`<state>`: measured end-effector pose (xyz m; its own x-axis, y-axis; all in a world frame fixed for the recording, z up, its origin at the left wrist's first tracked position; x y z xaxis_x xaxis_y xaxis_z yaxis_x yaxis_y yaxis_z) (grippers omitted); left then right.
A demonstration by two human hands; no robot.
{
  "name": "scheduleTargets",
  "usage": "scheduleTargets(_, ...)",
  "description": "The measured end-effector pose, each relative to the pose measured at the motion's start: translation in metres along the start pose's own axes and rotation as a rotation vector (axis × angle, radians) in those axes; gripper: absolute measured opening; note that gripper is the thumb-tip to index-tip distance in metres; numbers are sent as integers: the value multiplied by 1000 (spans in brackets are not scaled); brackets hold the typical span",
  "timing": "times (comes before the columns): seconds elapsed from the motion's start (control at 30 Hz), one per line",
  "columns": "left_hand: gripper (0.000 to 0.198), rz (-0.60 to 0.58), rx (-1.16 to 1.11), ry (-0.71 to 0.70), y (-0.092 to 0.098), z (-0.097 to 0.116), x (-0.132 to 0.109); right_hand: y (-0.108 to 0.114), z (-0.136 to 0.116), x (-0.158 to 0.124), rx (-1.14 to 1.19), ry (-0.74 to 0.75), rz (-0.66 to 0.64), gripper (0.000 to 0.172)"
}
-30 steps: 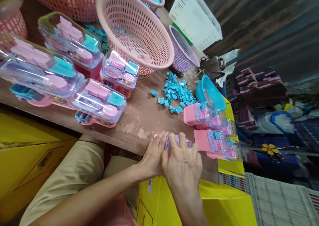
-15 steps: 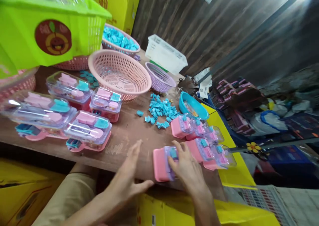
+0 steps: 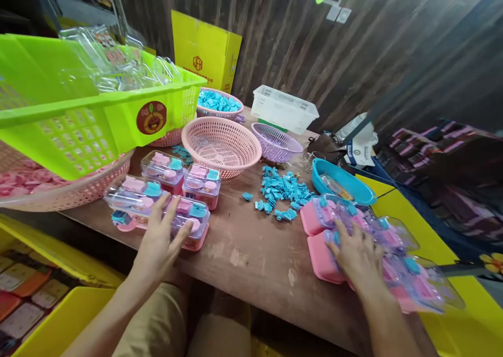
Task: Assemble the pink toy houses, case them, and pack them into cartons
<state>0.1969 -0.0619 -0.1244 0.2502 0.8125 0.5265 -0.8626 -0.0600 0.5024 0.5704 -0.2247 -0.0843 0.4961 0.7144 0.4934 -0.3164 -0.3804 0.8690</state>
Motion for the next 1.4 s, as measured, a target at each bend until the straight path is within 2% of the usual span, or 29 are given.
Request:
scheduleTargets(0.07,57,12,8,15,-7,18,-16,8,-54,-22,80,61,-28,44)
scheduleTargets(0.1,61,-2,1,21,-12,28,-25,11,-83,-35,218,94,-64,47)
scheduleTargets(0.13,66,-37,-22,27,-19,38,-35,6,-111,-48,345,120,-180,49)
scheduleTargets(0.2,78,-172,-111,45,-36,50,-51,3,-155,-70,507,153,-320,49)
scheduleTargets(0.27,95,-339,-233,71,-53,51,-59,3,-175,-77,564,145,-372,50)
scheduleTargets(0.37,117,-570,-457,161,-80,37,-61,0,-174,-70,607,128,-425,51)
scheduleTargets(0.47,119,-682,-676,244,-104,38,-72,-3,-164,-56,647,161,-505,49)
scheduleTargets(0.57,123,-710,-803,247,-124,64,-98,-1,-153,-44,649,206,-513,42)
scheduleTargets(0.63,124,-675,-799,245,-133,78,-109,0,-148,-41,631,224,-534,38)
scheduleTargets(0.73,131,-601,-697,244,-146,80,-103,-1,-142,-44,548,213,-573,40)
scheduleTargets(0.9,137,-646,-645,192,-177,77,-84,3,-144,-50,332,205,-499,47)
scheduleTargets(1.0,133,-604,-647,179,-183,79,-85,3,-147,-51,236,196,-460,38)
scheduleTargets(1.13,131,-584,-670,183,-181,81,-89,8,-150,-50,132,195,-396,29)
scheduleTargets(1.4,131,-635,-698,192,-180,81,-85,12,-165,-52,-28,288,-434,33)
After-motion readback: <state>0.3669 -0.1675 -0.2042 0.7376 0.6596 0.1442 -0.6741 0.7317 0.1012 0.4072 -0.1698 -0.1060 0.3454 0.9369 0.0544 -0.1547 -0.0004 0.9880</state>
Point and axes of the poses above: each hand's wrist, its own x-axis towards the middle knuckle, its own y-axis out of the back of the hand, z = x × y, the point moved 9 cm from there along x, towards the middle knuckle, and after that the axes turned 10 degrees about -x, right-handed, at the moved point
